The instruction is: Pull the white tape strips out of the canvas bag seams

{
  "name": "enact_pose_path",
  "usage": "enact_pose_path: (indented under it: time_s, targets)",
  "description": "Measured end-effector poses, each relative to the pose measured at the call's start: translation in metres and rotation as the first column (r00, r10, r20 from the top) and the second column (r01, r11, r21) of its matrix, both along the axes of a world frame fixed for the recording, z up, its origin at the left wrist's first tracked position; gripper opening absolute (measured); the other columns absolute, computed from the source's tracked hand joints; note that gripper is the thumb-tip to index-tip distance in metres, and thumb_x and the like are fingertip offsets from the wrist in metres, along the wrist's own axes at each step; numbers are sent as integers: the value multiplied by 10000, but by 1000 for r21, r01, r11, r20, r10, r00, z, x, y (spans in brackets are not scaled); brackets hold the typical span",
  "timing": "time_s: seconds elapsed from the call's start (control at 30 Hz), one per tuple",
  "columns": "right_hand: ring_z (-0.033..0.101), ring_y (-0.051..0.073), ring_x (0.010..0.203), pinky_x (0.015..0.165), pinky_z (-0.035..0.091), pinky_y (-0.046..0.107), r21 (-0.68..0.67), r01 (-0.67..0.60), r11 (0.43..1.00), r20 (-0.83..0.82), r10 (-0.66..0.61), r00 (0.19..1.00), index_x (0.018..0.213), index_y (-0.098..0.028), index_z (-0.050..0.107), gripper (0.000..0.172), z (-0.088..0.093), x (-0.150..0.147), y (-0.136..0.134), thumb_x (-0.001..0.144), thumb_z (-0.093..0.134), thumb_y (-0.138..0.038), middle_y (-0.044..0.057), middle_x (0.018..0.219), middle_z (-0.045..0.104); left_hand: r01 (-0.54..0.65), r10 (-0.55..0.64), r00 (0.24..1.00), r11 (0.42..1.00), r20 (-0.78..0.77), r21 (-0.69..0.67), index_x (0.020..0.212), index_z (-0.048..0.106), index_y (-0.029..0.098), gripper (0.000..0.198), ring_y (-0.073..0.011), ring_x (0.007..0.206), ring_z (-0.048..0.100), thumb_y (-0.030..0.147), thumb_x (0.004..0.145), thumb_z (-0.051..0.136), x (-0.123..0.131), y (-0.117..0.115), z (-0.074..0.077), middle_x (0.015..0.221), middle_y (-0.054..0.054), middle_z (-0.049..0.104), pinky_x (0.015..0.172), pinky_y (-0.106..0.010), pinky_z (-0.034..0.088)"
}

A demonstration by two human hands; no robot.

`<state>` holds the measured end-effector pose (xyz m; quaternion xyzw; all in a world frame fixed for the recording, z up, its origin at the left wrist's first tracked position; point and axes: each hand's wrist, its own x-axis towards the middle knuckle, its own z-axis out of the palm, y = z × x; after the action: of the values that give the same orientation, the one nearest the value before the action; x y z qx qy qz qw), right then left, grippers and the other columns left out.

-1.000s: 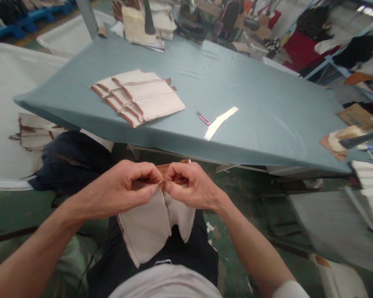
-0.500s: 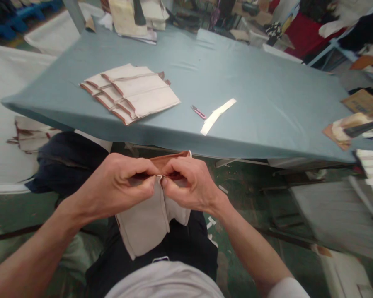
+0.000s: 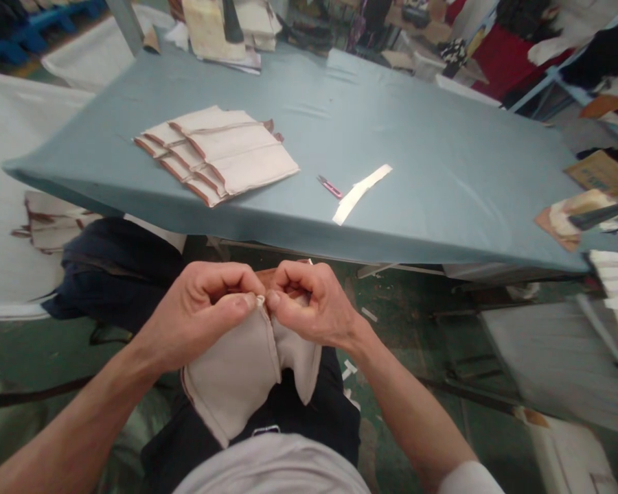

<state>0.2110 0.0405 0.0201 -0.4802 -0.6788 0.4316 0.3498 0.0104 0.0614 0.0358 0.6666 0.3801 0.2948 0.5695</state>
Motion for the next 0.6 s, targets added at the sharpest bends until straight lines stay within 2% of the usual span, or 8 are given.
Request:
enact_pose_path:
  time_s: [0.17,0.33,0.47,0.6]
  targets:
    - [297,101,611,551,229,261,-71,-2,997,70,7,998,630,-222,457,346,1,-1,4,780,638,-476,-64,594,339,-10,10,1000,998,-6,-56,654,676,174,206,-89,497,429,314,798,626,-2,1,-1,557,46,542,436,-182,314]
    - [274,103,613,537,215,258,-61,-22,998,59,25,998,628,-220,465,393,1,-3,4,809,648,-517,-60,596,324,-1,7,999,990,43,-138,714,688,167,200,-85,506,444,332,826,683,-9,-2,-6,592,44,564,439,-168,327]
    - [281,103,612,541,211,260,-57,-43,997,33,45,998,640,-220,462,490,0,-3,4,861,677,-601,-61,596,336,78,-55,994,959,89,-272,774,648,169,317,-85,524,438,449,845,778,-13,-2,-10,634,42,552,448,-162,348]
    - [286,91,588,534,205,251,-110,-89,990,-15,88,996,670,-210,490,544,-1,-4,4,898,695,-660,-68,602,357,130,-110,990,949,84,-286,731,600,167,393,-76,554,396,473,848,817,-16,3,-13,651,46,516,459,-144,335]
